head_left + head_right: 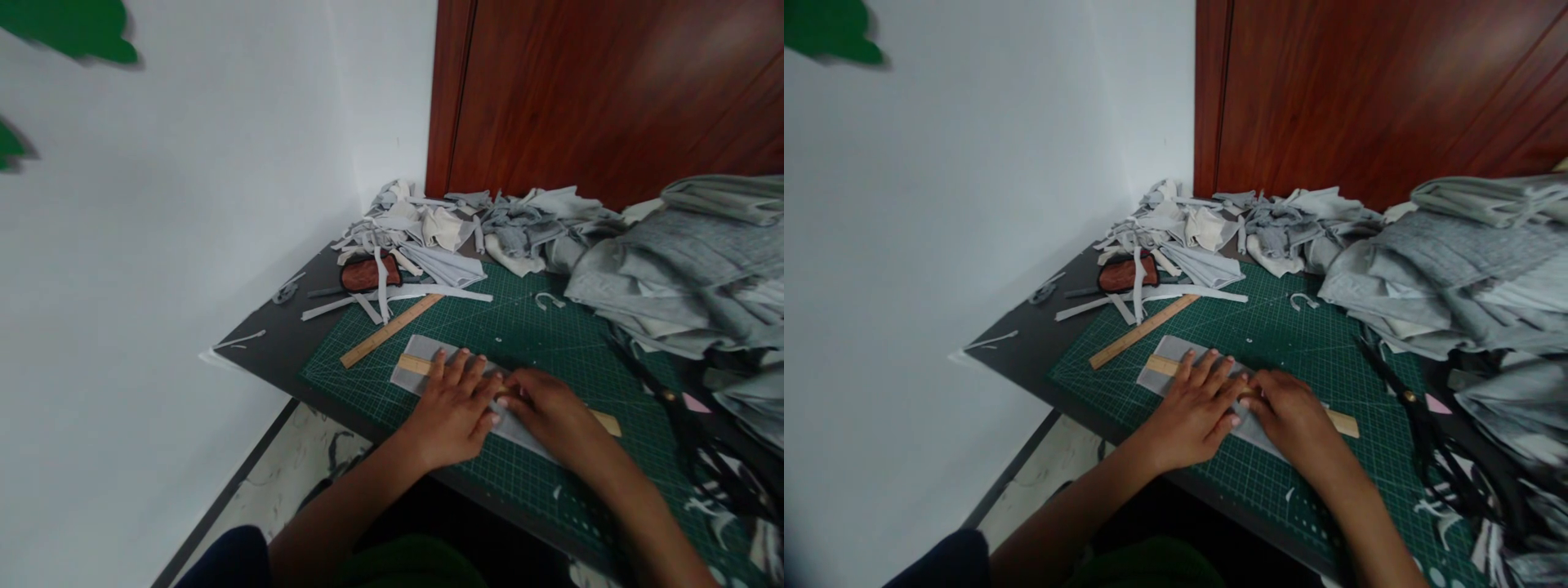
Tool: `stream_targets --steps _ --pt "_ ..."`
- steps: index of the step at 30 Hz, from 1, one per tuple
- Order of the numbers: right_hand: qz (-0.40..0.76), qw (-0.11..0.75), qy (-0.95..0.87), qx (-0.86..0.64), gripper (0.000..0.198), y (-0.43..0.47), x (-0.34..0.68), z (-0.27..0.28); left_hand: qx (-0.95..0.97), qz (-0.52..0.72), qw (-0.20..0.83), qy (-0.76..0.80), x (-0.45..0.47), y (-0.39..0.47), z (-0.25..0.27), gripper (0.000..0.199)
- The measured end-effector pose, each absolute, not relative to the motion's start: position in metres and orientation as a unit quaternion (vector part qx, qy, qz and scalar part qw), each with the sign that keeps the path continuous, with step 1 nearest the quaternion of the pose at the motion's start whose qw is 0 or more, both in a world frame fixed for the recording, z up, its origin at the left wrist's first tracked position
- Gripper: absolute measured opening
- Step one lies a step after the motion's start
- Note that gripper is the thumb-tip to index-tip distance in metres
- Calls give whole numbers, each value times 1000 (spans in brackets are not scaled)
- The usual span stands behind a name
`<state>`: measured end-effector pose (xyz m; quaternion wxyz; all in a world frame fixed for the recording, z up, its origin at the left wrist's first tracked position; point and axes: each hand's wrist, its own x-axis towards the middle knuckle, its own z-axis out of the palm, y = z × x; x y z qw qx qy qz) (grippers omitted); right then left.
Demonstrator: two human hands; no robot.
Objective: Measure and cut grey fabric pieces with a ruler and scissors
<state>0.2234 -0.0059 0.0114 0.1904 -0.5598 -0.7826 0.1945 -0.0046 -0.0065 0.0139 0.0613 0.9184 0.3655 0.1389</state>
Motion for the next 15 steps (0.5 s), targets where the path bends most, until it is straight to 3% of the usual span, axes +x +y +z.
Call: stream_targets --steps 9,15 --pt "214 184 -723 -631 13 -10 219 21 918 156 49 361 -4 -5 12 62" --pt "214 223 -737 -601 17 -8 215 18 919 134 48 367 -4 -5 16 64"
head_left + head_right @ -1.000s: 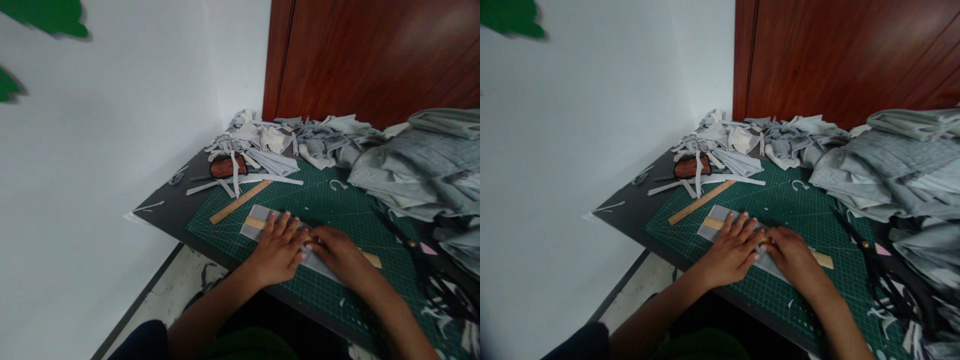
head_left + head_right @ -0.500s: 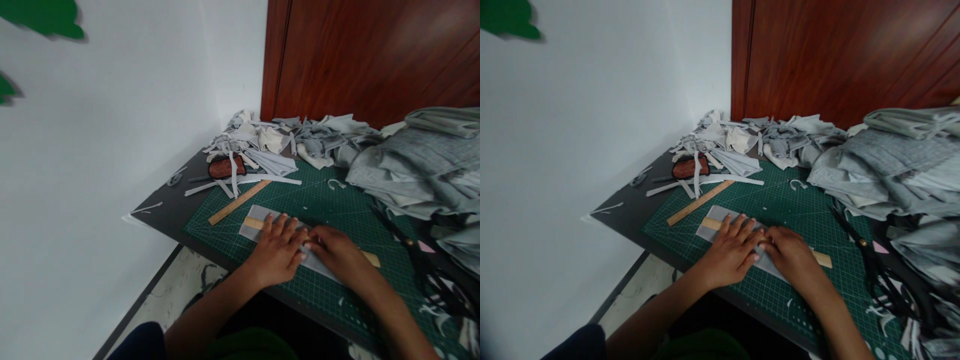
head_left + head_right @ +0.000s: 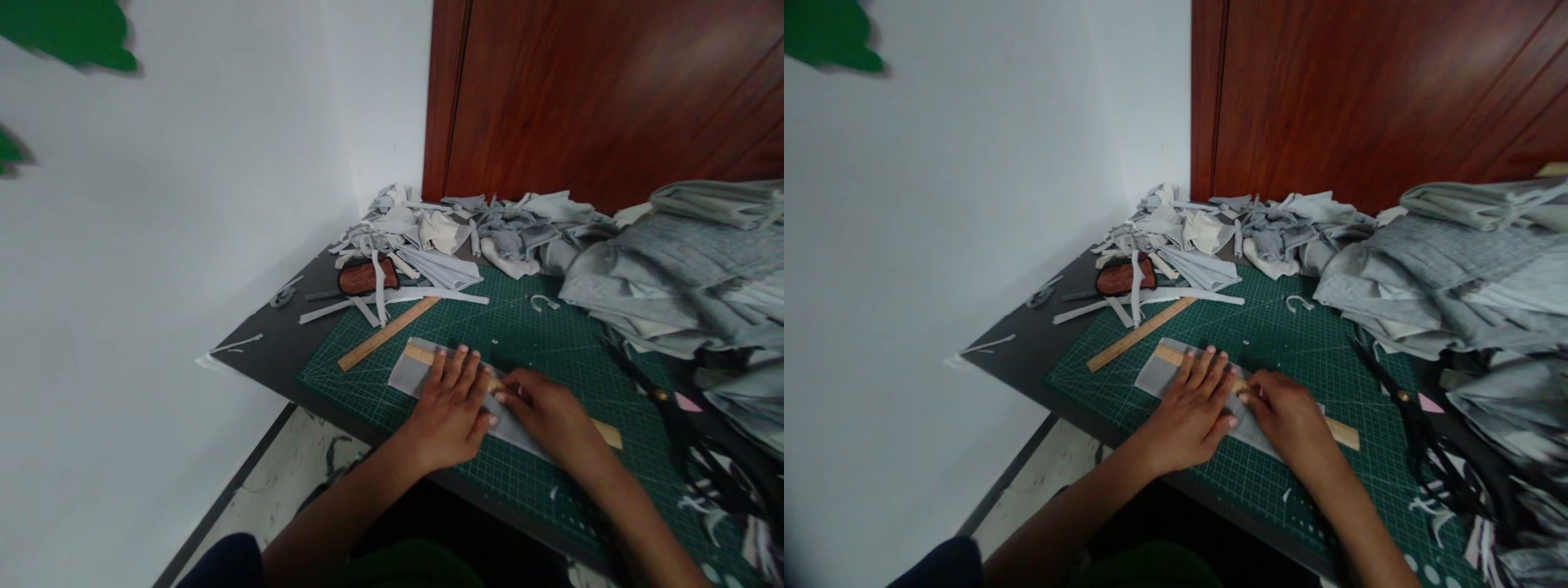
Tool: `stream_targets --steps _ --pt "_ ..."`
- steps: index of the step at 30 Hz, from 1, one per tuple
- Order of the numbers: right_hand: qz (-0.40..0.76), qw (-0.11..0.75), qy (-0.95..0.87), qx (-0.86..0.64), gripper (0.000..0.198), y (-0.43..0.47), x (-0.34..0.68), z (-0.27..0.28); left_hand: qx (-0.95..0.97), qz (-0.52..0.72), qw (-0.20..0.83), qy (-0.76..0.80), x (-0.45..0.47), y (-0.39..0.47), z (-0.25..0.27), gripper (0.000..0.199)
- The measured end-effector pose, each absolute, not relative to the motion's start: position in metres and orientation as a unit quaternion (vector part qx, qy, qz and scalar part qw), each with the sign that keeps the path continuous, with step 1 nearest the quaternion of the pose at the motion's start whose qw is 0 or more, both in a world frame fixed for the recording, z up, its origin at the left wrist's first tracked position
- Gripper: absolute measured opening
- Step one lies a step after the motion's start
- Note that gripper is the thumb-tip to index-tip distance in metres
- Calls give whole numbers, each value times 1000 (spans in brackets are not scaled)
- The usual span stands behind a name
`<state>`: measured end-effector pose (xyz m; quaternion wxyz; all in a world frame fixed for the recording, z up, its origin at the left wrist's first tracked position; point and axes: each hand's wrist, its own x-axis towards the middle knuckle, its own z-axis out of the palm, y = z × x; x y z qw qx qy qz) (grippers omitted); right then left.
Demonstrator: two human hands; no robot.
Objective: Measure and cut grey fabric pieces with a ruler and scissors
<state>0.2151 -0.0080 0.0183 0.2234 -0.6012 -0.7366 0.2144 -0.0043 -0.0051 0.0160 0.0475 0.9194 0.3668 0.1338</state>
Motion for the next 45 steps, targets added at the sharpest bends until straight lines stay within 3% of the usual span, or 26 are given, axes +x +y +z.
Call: stream_targets --steps 21,25,29,39,45 --pt "182 244 -725 -618 20 -5 217 14 924 136 26 355 -5 -3 11 63" --pt "207 290 -691 -629 29 -5 239 32 924 135 34 355 -4 0 8 64" --pt "161 352 -591 -708 34 -8 285 49 926 138 29 351 -4 2 8 65" --pt "292 215 -629 -687 26 -24 323 51 924 150 29 350 -3 4 9 62" --pt "308 191 -643 -675 29 -28 333 39 926 137 30 352 -3 5 9 60"
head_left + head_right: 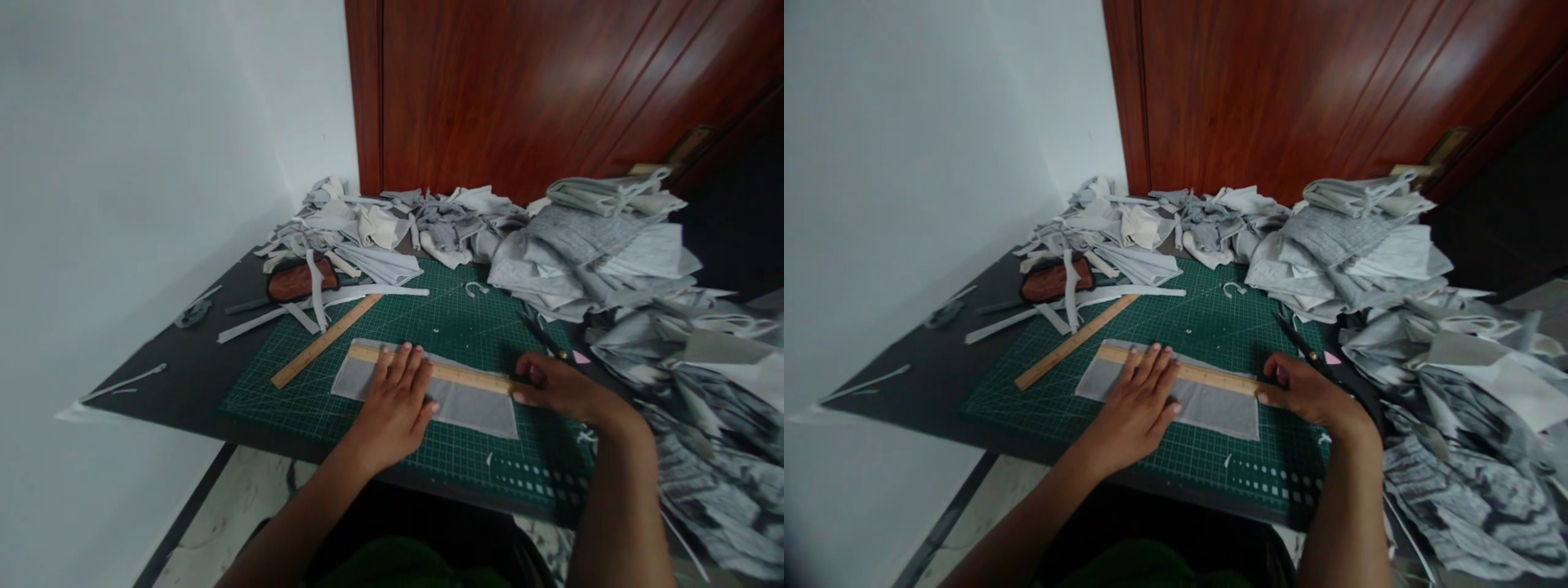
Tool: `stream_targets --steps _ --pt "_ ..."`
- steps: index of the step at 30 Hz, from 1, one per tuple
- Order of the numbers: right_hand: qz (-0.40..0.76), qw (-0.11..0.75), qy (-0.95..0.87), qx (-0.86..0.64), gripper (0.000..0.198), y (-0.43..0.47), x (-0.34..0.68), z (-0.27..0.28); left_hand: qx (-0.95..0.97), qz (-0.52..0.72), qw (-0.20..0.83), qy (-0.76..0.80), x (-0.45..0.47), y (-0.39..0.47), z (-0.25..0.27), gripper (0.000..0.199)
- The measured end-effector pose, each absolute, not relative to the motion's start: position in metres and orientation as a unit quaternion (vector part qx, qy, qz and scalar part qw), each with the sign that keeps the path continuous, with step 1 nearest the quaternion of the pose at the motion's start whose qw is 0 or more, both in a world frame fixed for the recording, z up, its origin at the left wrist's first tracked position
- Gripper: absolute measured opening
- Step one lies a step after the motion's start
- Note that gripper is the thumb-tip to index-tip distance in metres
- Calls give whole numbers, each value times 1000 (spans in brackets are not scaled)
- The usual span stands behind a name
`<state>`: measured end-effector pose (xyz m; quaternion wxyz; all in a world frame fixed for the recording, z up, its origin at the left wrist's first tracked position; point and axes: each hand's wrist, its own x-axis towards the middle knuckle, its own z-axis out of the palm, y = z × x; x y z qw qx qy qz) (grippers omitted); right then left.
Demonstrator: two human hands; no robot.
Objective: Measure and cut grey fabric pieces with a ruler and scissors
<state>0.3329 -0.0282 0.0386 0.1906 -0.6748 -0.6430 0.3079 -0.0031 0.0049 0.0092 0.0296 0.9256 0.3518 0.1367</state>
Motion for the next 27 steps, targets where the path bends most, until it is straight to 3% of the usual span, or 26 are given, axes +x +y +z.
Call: stream_targets --steps 10,27 --pt "336 184 -640 -666 18 -29 333 34 928 132 25 348 -4 5 10 62" --pt "360 153 -611 -688 23 -28 334 35 930 130 6 345 -4 5 10 63"
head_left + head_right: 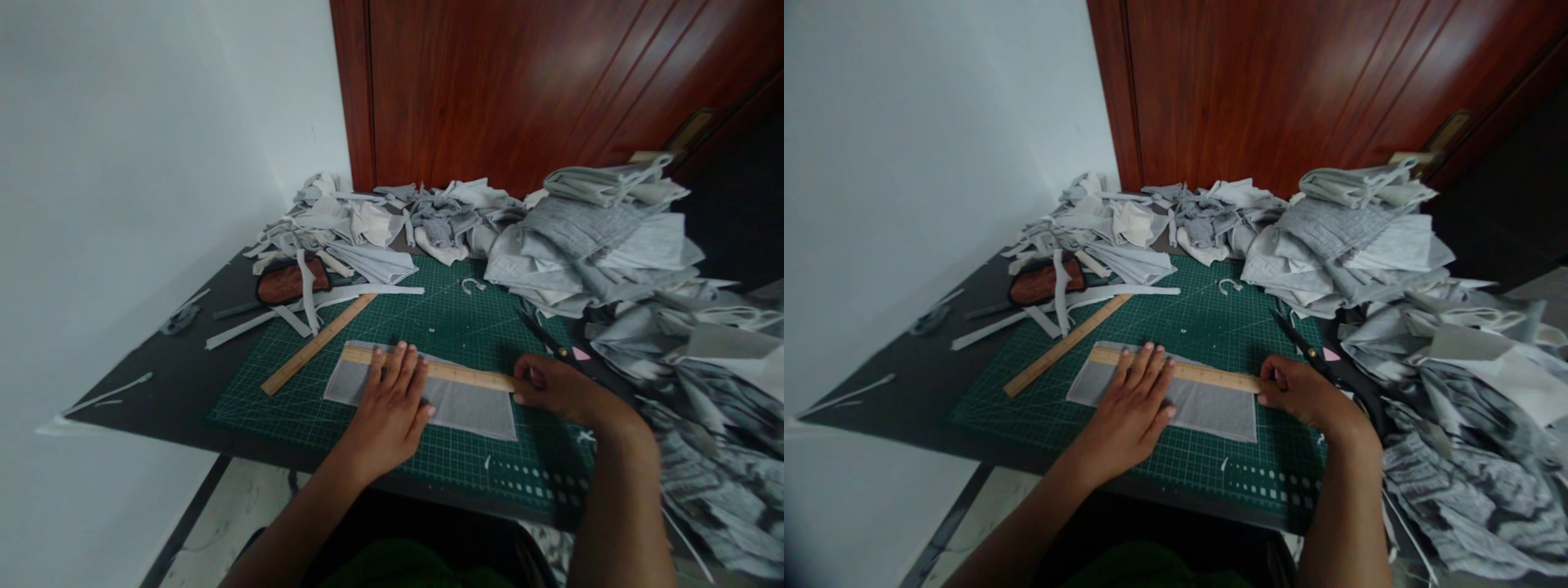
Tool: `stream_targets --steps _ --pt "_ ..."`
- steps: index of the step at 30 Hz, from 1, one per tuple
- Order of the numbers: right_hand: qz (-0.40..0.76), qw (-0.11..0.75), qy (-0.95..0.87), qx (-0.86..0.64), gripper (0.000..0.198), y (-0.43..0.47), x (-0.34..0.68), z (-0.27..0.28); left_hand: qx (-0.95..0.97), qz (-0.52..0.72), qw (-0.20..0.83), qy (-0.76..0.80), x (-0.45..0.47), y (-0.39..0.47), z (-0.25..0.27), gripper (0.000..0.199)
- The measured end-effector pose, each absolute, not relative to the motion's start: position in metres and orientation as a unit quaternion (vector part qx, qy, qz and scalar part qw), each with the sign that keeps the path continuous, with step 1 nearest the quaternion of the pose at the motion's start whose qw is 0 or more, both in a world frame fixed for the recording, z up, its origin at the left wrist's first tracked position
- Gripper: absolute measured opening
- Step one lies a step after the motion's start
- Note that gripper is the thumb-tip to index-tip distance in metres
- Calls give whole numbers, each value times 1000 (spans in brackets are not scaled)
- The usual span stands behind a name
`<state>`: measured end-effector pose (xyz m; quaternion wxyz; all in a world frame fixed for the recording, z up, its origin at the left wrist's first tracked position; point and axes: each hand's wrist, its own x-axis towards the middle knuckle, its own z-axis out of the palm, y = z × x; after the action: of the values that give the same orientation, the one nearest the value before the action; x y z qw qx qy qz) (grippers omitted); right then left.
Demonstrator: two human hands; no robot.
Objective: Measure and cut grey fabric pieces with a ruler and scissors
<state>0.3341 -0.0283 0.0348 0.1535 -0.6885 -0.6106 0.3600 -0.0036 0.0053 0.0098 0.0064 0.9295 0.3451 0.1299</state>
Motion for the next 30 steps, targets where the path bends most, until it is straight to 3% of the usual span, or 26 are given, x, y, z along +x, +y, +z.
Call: stream_targets --steps 16,30 --pt "372 152 -595 -696 24 -29 331 39 926 116 -4 358 -1 5 12 70" --pt "374 142 -590 -701 28 -29 330 38 923 121 19 364 -3 4 15 57"
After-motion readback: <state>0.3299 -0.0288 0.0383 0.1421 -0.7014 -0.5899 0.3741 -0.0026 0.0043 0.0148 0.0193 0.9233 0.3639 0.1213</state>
